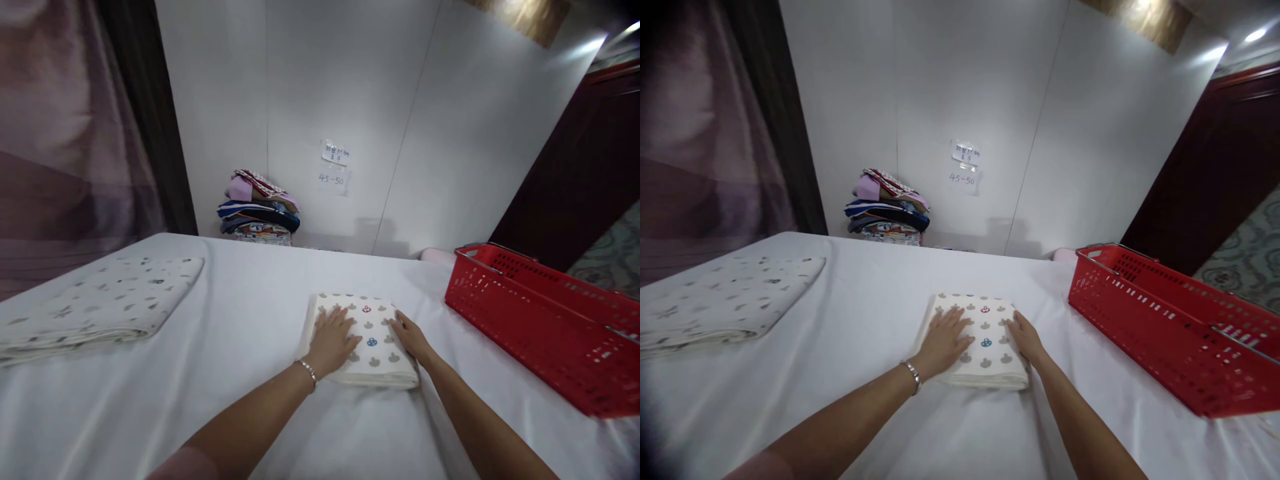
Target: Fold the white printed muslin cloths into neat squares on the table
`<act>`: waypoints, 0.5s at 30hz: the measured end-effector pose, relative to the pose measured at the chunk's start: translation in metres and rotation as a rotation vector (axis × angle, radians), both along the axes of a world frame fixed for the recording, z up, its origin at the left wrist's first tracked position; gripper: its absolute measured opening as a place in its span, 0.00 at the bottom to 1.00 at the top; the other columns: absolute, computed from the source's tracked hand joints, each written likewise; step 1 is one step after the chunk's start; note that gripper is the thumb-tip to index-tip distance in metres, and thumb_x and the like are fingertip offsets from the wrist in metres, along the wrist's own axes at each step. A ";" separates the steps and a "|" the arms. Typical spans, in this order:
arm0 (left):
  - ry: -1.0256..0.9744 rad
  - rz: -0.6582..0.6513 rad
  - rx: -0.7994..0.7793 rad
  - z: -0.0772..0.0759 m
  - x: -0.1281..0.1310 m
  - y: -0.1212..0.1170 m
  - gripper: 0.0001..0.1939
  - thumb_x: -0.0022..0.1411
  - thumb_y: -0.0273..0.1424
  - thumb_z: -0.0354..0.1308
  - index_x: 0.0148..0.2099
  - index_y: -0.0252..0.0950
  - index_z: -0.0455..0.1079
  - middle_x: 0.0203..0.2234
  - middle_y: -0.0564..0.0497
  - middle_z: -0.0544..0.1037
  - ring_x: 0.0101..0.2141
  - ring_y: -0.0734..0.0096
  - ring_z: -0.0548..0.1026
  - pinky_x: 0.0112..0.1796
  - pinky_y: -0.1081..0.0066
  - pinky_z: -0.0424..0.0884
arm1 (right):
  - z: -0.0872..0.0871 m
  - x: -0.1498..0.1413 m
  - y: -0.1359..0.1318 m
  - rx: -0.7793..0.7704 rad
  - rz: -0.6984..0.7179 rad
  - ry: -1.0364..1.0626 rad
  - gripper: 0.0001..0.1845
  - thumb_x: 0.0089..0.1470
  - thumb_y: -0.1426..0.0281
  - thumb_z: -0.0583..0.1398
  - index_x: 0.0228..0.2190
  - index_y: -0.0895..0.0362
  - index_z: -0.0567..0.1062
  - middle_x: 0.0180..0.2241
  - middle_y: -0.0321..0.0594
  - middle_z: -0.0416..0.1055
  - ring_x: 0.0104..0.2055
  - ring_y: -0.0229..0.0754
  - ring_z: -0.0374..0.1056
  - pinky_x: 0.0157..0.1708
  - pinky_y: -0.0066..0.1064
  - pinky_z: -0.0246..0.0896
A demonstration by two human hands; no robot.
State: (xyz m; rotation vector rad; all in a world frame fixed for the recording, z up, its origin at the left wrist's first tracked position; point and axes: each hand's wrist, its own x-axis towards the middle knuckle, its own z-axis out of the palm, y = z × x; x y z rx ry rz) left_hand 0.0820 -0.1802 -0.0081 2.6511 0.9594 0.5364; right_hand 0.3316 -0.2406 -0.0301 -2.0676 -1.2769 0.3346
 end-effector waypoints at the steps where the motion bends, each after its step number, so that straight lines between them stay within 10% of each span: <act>1: -0.019 0.099 -0.008 0.000 -0.007 0.002 0.25 0.62 0.45 0.42 0.57 0.40 0.58 0.61 0.47 0.54 0.61 0.58 0.46 0.57 0.53 0.41 | -0.002 0.001 -0.007 -0.012 -0.016 0.032 0.30 0.54 0.58 0.50 0.55 0.60 0.61 0.53 0.48 0.63 0.51 0.46 0.64 0.50 0.37 0.58; 6: -0.036 0.442 -0.276 -0.006 -0.035 0.013 0.31 0.59 0.43 0.45 0.59 0.30 0.51 0.56 0.37 0.61 0.54 0.55 0.60 0.51 0.60 0.59 | -0.003 -0.002 -0.029 -0.076 -0.070 0.157 0.35 0.52 0.56 0.52 0.57 0.61 0.57 0.44 0.45 0.71 0.44 0.45 0.68 0.43 0.33 0.61; 15: -0.098 0.415 -0.487 0.004 -0.044 0.042 0.30 0.54 0.41 0.53 0.57 0.35 0.54 0.49 0.43 0.70 0.47 0.60 0.70 0.43 0.68 0.65 | 0.005 -0.033 -0.042 -0.181 0.016 0.040 0.37 0.51 0.60 0.53 0.59 0.62 0.52 0.42 0.47 0.72 0.41 0.47 0.69 0.41 0.34 0.60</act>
